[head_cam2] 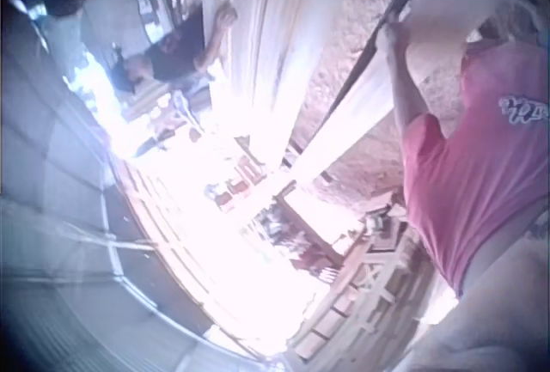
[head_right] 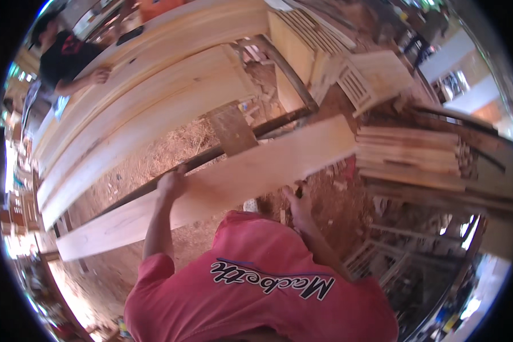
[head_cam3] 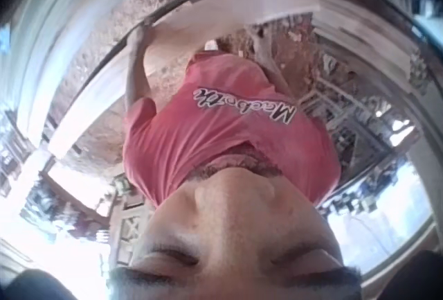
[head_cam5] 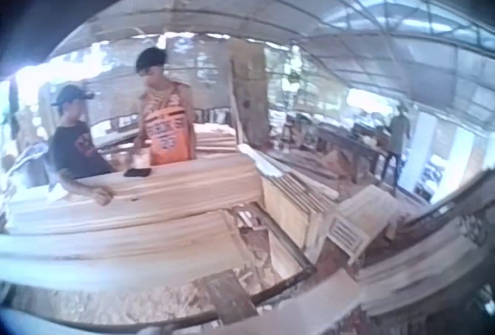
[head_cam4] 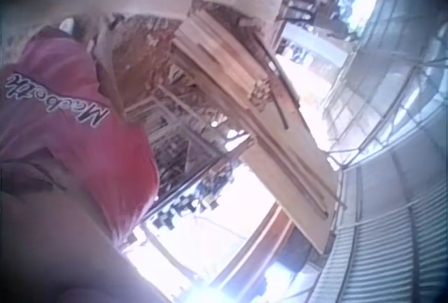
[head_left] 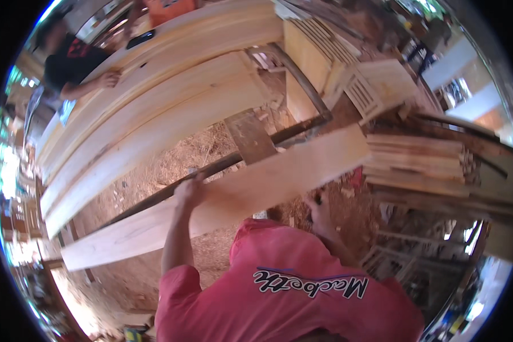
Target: The person cuts a wooden board using a hand saw, flips and marks the board with a pen, and saws it again using the hand saw before moving it.
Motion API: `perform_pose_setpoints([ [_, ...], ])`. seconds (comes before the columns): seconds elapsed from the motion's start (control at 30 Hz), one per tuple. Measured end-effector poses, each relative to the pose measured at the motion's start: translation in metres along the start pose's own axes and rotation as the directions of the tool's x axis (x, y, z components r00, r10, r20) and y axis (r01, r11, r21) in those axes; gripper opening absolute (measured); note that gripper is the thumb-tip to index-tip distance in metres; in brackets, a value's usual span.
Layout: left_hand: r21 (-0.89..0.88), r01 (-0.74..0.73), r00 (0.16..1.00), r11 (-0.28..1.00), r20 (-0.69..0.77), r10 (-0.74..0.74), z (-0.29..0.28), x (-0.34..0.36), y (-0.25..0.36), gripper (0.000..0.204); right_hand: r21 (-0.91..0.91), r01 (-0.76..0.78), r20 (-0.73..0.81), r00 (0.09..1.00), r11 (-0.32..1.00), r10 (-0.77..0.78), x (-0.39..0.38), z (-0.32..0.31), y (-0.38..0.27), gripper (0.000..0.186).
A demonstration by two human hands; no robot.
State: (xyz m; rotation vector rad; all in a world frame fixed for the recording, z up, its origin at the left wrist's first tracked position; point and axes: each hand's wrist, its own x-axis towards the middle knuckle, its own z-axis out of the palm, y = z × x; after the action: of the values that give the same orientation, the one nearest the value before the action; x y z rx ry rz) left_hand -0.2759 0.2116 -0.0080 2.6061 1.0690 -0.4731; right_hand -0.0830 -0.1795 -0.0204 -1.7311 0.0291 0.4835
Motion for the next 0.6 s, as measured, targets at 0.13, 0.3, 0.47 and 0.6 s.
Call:
perform_pose_setpoints([
  [0.13, -0.036, 0.353, 0.935, 0.935, 0.055, -0.351, -0.002, 0.020, -0.083, 0.071, 0.413, -0.351, 0.005, 0.924, 0.840, 0.383, 0.000, -0.068, -0.015, 0.025],
  [0.3, -0.115, 0.383, 0.917, 0.917, -0.075, -0.392, -0.002, 0.019, -0.108, 0.064, 0.346, -0.360, 0.023, 0.926, 0.866, 0.376, -0.032, -0.115, -0.050, 0.030],
  [0.47, 0.068, 0.024, 1.000, 0.997, 0.013, -0.025, -0.006, 0.051, 0.000, 0.059, 0.004, 0.189, -0.265, 0.947, 0.982, -0.181, -0.073, -0.106, -0.101, 0.055],
  [0.6, -0.155, 0.039, 0.992, 0.987, 0.121, -0.021, -0.013, 0.079, 0.112, 0.067, -0.009, 0.500, -0.290, 0.828, 0.866, -0.480, -0.067, -0.097, -0.133, 0.057],
])
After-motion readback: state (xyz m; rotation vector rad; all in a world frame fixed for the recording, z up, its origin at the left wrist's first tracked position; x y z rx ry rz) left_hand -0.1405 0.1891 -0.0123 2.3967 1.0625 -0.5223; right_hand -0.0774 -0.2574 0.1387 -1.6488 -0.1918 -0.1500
